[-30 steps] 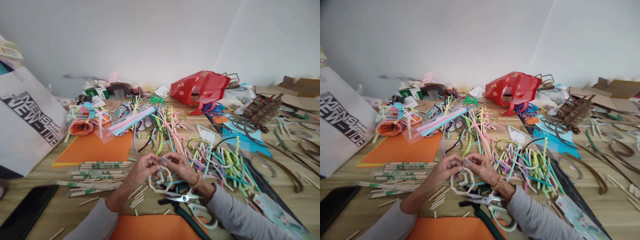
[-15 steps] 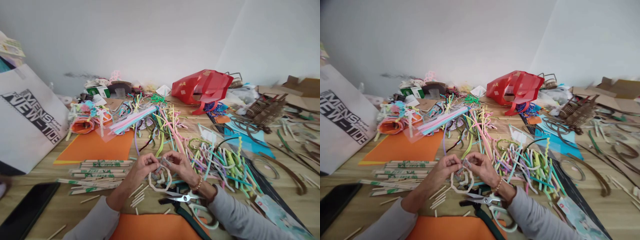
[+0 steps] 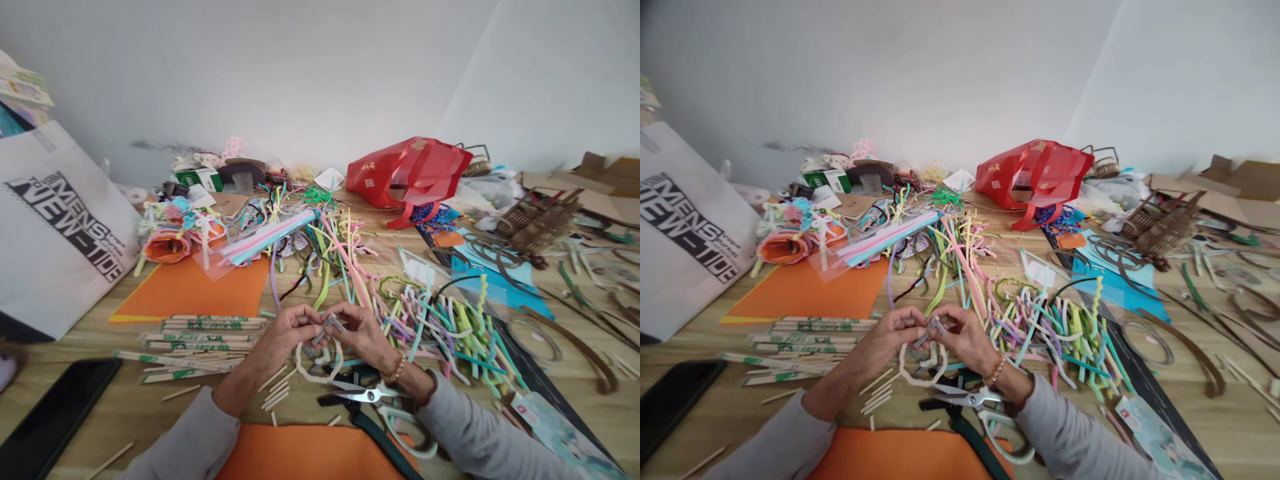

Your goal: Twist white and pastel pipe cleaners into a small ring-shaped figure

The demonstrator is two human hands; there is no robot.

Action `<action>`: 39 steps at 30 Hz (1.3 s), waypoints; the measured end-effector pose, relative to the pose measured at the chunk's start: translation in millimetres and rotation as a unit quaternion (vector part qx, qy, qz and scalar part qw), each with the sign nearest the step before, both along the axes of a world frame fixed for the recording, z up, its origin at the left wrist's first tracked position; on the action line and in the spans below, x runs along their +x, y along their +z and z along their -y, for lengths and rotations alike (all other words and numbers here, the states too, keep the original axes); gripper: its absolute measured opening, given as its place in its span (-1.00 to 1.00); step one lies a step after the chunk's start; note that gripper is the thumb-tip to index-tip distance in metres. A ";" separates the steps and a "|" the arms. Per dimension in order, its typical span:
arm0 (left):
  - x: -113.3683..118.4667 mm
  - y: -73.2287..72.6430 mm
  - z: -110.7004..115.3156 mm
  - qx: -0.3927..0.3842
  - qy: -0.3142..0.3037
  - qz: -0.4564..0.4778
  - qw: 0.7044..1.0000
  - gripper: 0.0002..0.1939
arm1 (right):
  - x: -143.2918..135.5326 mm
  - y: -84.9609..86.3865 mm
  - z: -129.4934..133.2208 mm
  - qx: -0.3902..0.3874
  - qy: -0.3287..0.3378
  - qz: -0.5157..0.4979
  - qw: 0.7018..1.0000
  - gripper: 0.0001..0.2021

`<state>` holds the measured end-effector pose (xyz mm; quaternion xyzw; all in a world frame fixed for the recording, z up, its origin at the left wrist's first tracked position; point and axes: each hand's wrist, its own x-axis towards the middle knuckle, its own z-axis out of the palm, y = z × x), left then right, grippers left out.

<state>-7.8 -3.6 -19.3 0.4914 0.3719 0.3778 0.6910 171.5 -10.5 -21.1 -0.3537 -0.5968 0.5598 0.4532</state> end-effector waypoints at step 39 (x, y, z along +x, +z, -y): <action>1.9 18.1 0.9 0.145 0.206 -0.105 0.962 -0.86 | 2.5 4.1 -5.8 -0.066 0.003 -0.016 0.998 -0.67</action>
